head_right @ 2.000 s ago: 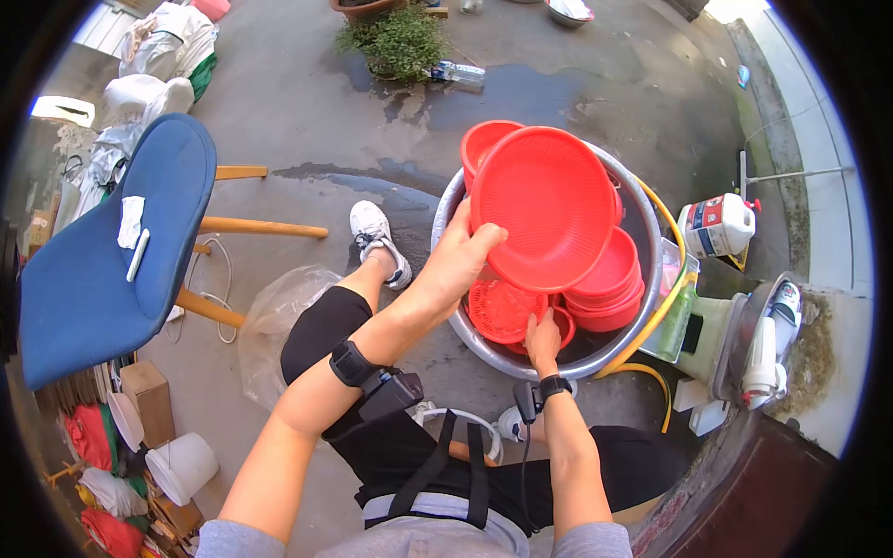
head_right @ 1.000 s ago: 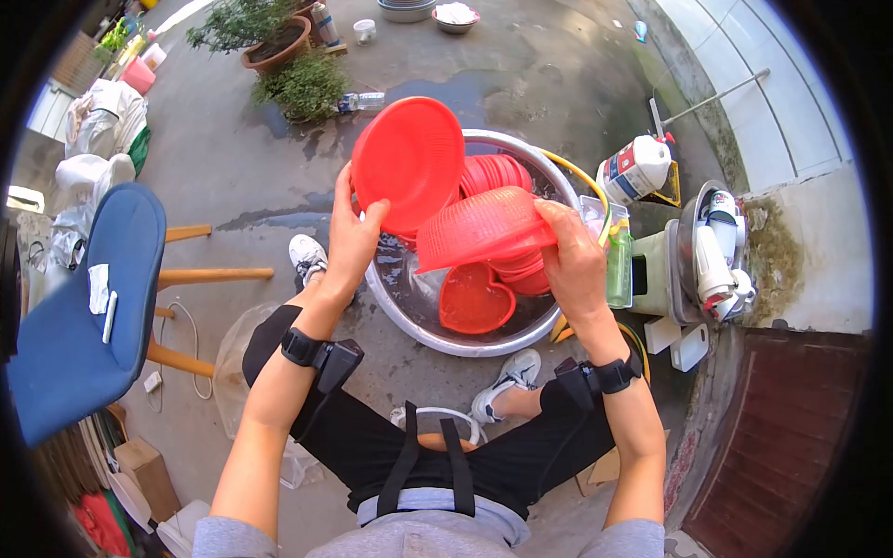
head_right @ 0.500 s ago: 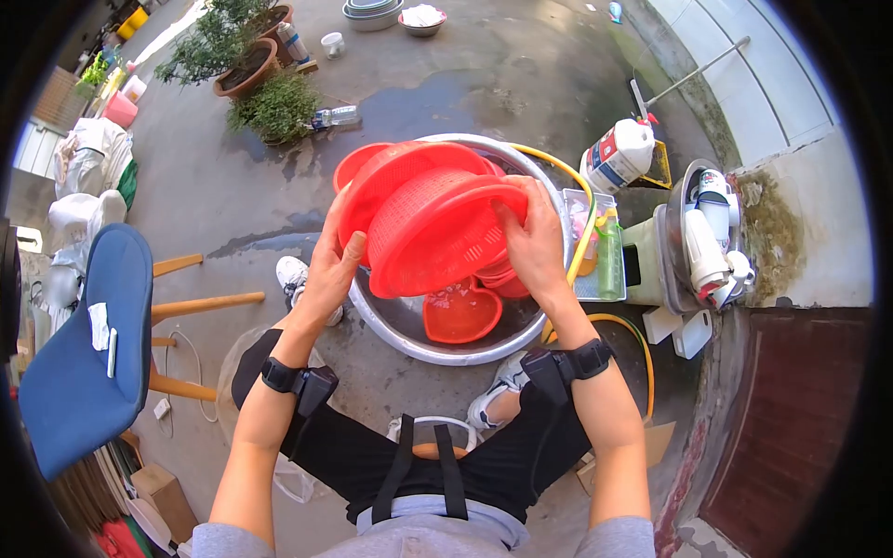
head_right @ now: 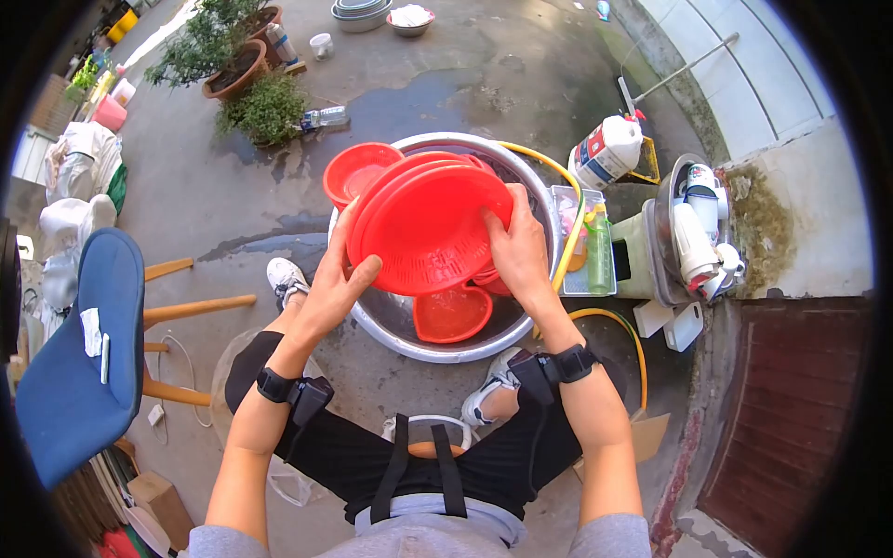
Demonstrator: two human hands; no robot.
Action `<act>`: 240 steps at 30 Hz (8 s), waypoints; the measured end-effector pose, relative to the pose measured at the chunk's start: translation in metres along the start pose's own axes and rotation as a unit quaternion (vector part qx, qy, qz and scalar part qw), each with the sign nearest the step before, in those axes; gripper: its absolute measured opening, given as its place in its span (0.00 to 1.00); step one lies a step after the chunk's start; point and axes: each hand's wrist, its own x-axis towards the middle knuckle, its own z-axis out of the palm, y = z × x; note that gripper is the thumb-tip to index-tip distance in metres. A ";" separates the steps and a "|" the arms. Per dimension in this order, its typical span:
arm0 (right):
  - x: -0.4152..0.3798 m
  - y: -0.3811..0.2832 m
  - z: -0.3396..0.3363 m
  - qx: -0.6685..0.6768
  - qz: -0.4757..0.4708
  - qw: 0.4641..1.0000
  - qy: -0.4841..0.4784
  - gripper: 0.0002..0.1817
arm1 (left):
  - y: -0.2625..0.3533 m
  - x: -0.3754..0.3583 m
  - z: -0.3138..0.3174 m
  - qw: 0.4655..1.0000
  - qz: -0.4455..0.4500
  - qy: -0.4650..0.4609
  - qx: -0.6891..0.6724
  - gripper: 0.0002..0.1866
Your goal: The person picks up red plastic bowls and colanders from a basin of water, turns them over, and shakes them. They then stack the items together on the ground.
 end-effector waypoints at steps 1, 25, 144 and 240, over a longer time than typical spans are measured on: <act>-0.001 -0.004 0.000 -0.012 -0.006 1.000 -0.001 0.14 | 0.001 0.000 0.001 0.999 -0.029 0.023 0.014 0.41; 0.006 -0.005 0.006 0.097 0.026 0.991 0.083 0.11 | -0.035 0.001 0.001 0.958 -0.198 0.133 -0.159 0.24; 0.001 0.001 -0.004 0.168 0.190 0.959 -0.129 0.27 | -0.056 0.044 0.024 0.941 -0.244 0.067 -0.225 0.16; 0.022 0.014 -0.002 0.152 0.169 0.973 0.043 0.36 | -0.130 0.109 -0.094 0.900 -0.020 0.124 0.418 0.13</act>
